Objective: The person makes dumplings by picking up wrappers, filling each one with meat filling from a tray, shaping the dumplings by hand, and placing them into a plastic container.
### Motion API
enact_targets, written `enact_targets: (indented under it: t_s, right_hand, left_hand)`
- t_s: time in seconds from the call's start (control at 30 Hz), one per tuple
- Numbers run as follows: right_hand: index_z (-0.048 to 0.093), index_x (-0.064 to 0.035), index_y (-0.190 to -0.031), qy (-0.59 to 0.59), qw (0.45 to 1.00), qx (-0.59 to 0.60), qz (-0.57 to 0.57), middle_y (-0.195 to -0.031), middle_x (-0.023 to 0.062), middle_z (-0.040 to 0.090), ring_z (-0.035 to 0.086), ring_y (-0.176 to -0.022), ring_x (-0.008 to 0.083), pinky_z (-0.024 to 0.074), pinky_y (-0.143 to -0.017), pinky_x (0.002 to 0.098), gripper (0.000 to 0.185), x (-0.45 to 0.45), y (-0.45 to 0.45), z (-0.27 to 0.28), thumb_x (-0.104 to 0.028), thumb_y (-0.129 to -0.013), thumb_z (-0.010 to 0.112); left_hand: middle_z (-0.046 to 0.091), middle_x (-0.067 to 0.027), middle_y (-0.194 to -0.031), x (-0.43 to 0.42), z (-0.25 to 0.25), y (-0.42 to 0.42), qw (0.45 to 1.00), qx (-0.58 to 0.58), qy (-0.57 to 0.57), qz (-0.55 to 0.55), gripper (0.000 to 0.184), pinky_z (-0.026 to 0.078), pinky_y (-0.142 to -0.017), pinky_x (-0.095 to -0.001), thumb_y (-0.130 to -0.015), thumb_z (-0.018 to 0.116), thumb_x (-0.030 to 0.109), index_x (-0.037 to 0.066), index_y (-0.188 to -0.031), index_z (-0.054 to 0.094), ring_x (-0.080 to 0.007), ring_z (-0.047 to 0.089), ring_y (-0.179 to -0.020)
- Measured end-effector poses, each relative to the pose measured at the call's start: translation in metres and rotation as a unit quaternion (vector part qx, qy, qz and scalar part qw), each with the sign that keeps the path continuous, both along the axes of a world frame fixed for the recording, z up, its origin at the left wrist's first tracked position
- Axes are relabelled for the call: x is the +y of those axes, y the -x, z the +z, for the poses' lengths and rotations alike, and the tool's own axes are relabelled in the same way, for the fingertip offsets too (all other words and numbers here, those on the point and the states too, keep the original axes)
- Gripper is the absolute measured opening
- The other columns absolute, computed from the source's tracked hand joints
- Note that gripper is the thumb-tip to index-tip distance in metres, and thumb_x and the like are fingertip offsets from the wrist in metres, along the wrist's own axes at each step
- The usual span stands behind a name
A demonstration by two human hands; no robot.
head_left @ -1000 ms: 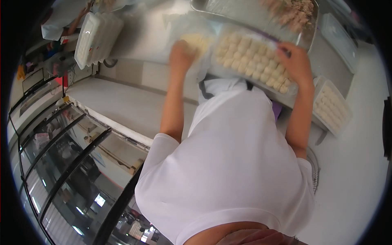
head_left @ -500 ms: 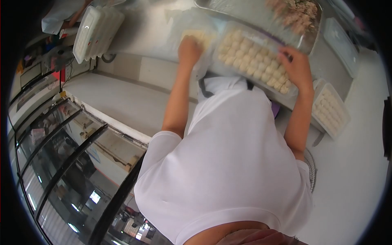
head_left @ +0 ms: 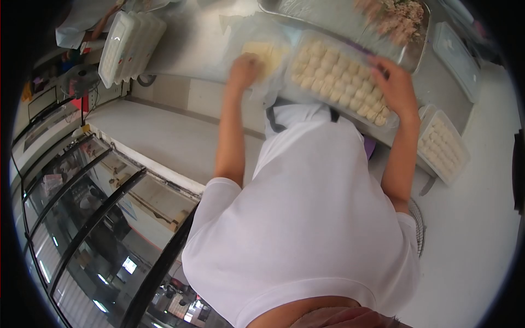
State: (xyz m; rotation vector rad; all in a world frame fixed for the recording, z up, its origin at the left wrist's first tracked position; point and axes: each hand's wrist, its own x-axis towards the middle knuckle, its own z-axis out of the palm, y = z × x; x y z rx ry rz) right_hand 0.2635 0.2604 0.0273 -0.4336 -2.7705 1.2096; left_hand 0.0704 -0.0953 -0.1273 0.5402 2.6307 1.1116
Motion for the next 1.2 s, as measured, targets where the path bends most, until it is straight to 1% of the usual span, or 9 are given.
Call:
enact_targets:
  t_s: [0.07,0.27,0.33,0.43,0.53,0.7,0.77,0.97,1.2]
  right_hand:
    - [0.066,-0.0050,-0.117,0.025,0.999,-0.034,0.009,-0.103,0.0152,0.070,0.066,-0.085,0.0285,0.0509,-0.079,0.0358,0.029,-0.003,0.005,0.006,-0.012,-0.088,0.064]
    - [0.068,-0.0088,-0.113,-0.048,0.992,0.080,0.086,-0.103,0.0125,0.068,0.064,-0.094,0.0348,0.0507,-0.082,0.0408,0.024,-0.021,0.032,0.001,-0.014,-0.090,0.061]
    - [0.068,-0.0089,-0.111,-0.050,0.993,0.063,0.088,-0.102,0.0120,0.068,0.063,-0.094,0.0349,0.0507,-0.083,0.0414,0.023,-0.036,0.044,0.007,-0.015,-0.090,0.061]
    - [0.068,-0.0096,-0.110,-0.046,0.992,0.054,0.105,-0.101,0.0111,0.068,0.063,-0.095,0.0345,0.0507,-0.082,0.0421,0.023,-0.044,0.054,0.006,-0.016,-0.090,0.060]
    - [0.069,-0.0105,-0.110,-0.044,0.991,0.053,0.118,-0.100,0.0105,0.068,0.064,-0.095,0.0335,0.0508,-0.082,0.0425,0.022,-0.044,0.059,0.000,-0.017,-0.090,0.061]
    - [0.069,-0.0105,-0.108,-0.096,0.986,0.013,0.136,-0.099,0.0099,0.067,0.064,-0.096,0.0329,0.0509,-0.083,0.0437,0.022,-0.052,0.065,0.001,-0.019,-0.090,0.060]
    - [0.069,-0.0066,-0.112,-0.088,0.984,-0.082,0.133,-0.113,0.0142,0.068,0.062,-0.106,0.0357,0.0479,-0.092,0.0421,0.026,-0.055,0.069,0.010,-0.016,-0.090,0.060]
    - [0.071,-0.0122,-0.106,-0.128,0.983,-0.006,0.131,-0.099,0.0102,0.067,0.064,-0.096,0.0328,0.0520,-0.082,0.0443,0.021,-0.055,0.075,-0.007,-0.015,-0.089,0.058]
    - [0.073,-0.0101,-0.096,-0.233,0.950,-0.053,0.201,-0.099,0.0107,0.068,0.068,-0.089,0.0313,0.0550,-0.075,0.0432,0.021,-0.091,0.095,-0.005,-0.009,-0.081,0.058]
  left_hand:
    - [0.065,-0.0041,-0.076,-0.005,-0.004,-0.008,0.993,0.080,0.074,-0.045,0.017,0.048,-0.067,-0.0266,-0.087,0.068,0.016,-0.001,-0.092,0.069,-0.0103,0.058,-0.071]
    - [0.069,-0.0107,-0.082,-0.005,0.007,0.011,0.998,-0.048,0.032,-0.031,0.025,0.050,-0.069,-0.0336,-0.085,0.070,0.026,0.002,-0.089,0.068,-0.0213,0.065,-0.072]
    - [0.068,-0.0136,-0.086,0.025,0.030,-0.009,0.982,0.089,0.166,-0.029,0.027,0.051,-0.070,-0.0371,-0.083,0.069,0.029,0.003,-0.087,0.069,-0.0288,0.066,-0.075]
    - [0.067,-0.0139,-0.085,0.039,0.029,-0.017,0.972,0.124,0.197,-0.015,0.028,0.051,-0.069,-0.0379,-0.079,0.071,0.030,0.003,-0.083,0.068,-0.0311,0.065,-0.077]
    - [0.066,-0.0148,-0.086,0.029,0.020,-0.008,0.988,0.072,0.137,-0.015,0.025,0.051,-0.070,-0.0396,-0.077,0.073,0.028,0.003,-0.081,0.068,-0.0330,0.065,-0.078]
    - [0.066,-0.0154,-0.086,0.042,0.033,-0.021,0.982,0.077,0.175,0.007,0.024,0.051,-0.070,-0.0403,-0.077,0.071,0.026,0.003,-0.080,0.068,-0.0332,0.065,-0.079]
    - [0.066,-0.0156,-0.086,0.051,0.039,-0.026,0.978,0.085,0.190,0.029,0.023,0.051,-0.070,-0.0403,-0.077,0.069,0.025,0.002,-0.081,0.068,-0.0334,0.065,-0.079]
    - [0.068,-0.0156,-0.085,0.040,0.017,-0.021,0.987,0.108,0.114,0.021,0.021,0.052,-0.070,-0.0376,-0.080,0.070,0.022,0.001,-0.085,0.069,-0.0316,0.066,-0.076]
    - [0.068,-0.0093,-0.080,0.016,0.000,-0.008,0.999,0.014,0.010,0.035,0.018,0.051,-0.069,-0.0295,-0.084,0.069,0.015,-0.002,-0.091,0.066,-0.0159,0.064,-0.074]
